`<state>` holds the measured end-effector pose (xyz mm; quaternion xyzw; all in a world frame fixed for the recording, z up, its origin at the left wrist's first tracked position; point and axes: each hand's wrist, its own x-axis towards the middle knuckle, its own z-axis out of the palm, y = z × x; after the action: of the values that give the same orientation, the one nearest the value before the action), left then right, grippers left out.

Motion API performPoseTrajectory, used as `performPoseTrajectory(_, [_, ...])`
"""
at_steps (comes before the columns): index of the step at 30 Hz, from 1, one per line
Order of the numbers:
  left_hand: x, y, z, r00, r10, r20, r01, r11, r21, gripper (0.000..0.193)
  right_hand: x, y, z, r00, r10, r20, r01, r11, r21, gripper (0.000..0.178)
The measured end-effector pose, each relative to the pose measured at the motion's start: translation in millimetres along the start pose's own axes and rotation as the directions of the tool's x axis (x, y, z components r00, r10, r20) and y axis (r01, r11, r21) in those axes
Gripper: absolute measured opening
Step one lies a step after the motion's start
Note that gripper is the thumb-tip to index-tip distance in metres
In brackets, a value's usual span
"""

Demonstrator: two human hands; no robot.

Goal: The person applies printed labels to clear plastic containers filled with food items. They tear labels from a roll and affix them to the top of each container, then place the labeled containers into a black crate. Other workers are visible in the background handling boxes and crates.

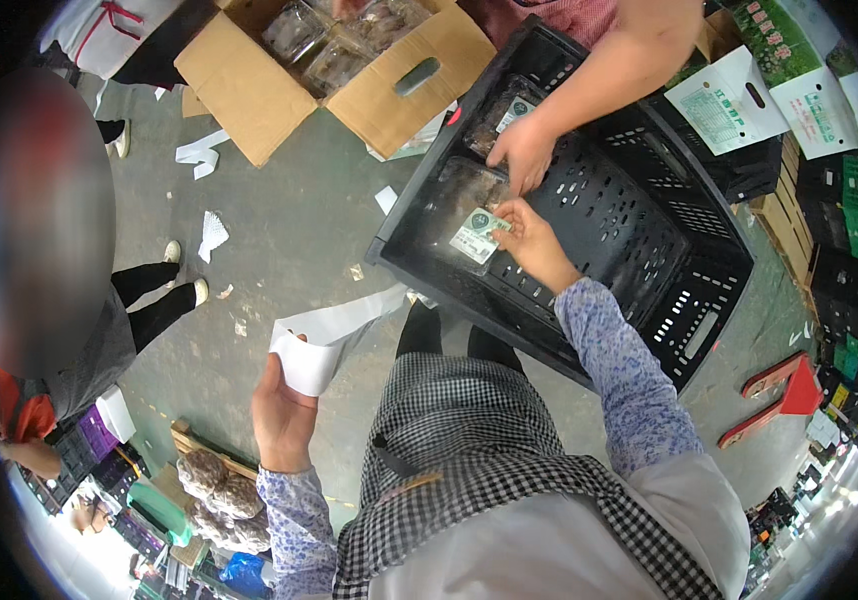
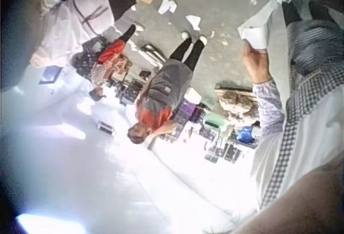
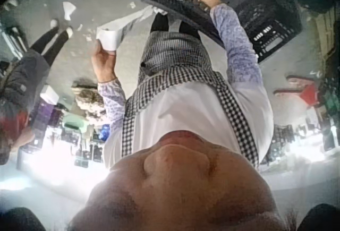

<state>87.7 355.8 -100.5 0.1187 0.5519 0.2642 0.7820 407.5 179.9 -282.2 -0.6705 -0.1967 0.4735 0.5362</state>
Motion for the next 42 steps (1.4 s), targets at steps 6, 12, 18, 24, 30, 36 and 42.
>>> performPoseTrajectory(6, [6.2, 2.0, -11.9, 0.999, -0.029, -0.023, 0.028, 0.998, -0.047, 0.04, 42.5, 6.8, -4.1, 0.994, -0.022, 0.104, 0.048, 0.966, -0.254, 0.022])
performPoseTrajectory(12, [10.1, -1.4, -6.5, 0.997, -0.03, -0.065, 0.031, 0.999, 0.027, 0.04, 55.9, 14.5, 3.3, 0.994, -0.111, 0.005, 0.103, 0.898, -0.429, 0.027])
performPoseTrajectory(18, [12.8, -0.7, -11.6, 0.998, -0.042, -0.039, 0.043, 0.999, 0.019, 0.04, 55.5, 8.8, 25.7, 0.935, -0.353, 0.022, 0.216, 0.522, -0.825, 0.043])
performPoseTrajectory(24, [-3.6, 0.3, -4.2, 1.0, 0.011, -0.025, -0.009, 0.997, 0.071, 0.04, 10.2, -17.0, 15.8, 0.913, -0.316, -0.256, -0.037, 0.564, -0.825, 0.051])
performPoseTrajectory(30, [-21.9, -7.7, -8.9, 0.999, 0.024, 0.043, -0.028, 0.996, 0.08, 0.042, -23.8, 52.9, 24.8, 0.887, 0.456, 0.068, -0.46, 0.865, 0.203, 0.048])
performPoseTrajectory(36, [-43.7, -21.4, 3.4, 0.998, 0.03, 0.058, -0.035, 0.995, 0.099, 0.041, 6.2, 84.0, 40.7, 0.963, 0.268, -0.024, -0.222, 0.742, -0.633, 0.052])
performPoseTrajectory(42, [-77.1, -30.8, 10.0, 0.985, 0.072, 0.156, -0.098, 0.981, 0.166, 0.043, -65.1, -55.6, 41.3, 0.983, 0.169, -0.067, -0.165, 0.672, -0.722, 0.045])
